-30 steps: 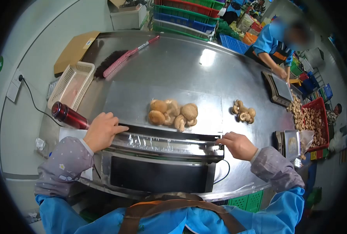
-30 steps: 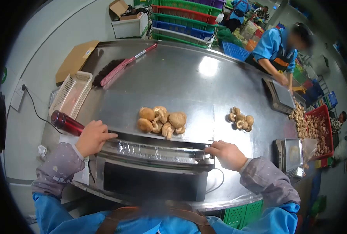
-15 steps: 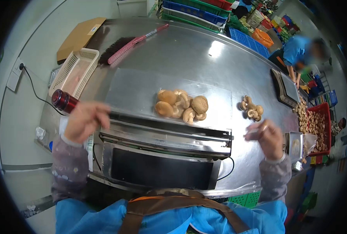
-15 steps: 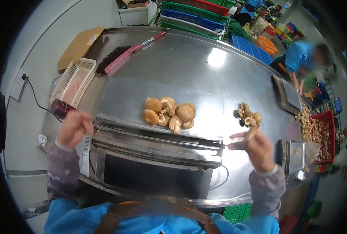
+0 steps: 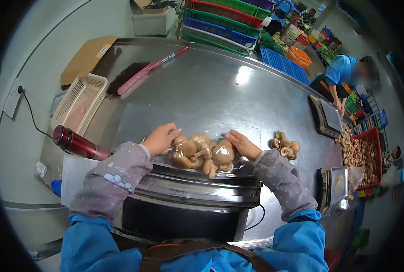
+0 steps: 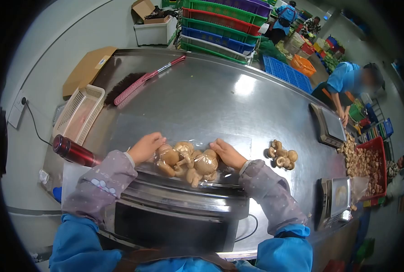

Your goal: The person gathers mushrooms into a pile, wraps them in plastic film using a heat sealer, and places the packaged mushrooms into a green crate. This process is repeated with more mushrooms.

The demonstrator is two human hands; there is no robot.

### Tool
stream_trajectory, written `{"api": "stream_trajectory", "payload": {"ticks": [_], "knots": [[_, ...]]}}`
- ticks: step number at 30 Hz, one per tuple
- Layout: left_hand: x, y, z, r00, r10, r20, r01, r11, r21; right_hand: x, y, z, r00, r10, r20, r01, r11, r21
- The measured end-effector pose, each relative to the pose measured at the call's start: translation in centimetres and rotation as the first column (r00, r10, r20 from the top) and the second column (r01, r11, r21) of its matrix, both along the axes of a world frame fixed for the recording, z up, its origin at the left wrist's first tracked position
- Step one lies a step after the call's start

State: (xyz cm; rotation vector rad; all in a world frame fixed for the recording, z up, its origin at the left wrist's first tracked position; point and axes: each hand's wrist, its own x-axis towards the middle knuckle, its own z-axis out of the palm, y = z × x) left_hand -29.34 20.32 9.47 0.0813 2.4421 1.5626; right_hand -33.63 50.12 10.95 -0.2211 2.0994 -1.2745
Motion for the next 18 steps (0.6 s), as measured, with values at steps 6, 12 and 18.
{"api": "stream_trajectory", "payload": {"ticks": [6, 12, 18], "knots": [[1.5, -0.1, 2.5, 0.621, -0.119, 0.774, -0.157, 0.949, 0.272, 4.2, 0.7, 0.5, 0.88, -0.068, 0.47, 0.047, 0.997, 0.055], [13.4, 1.2, 3.9, 0.649, -0.137, 0.749, 0.051, 0.989, 0.136, 14.8, 1.7, 3.6, 0.896, 0.139, 0.422, -0.22, 0.964, 0.151], [20.9, 1.8, -0.4, 0.864, -0.124, 0.489, 0.271, 0.931, -0.243, 22.0, 1.6, -3.1, 0.98, 0.164, -0.111, -0.114, 0.927, 0.358]]}}
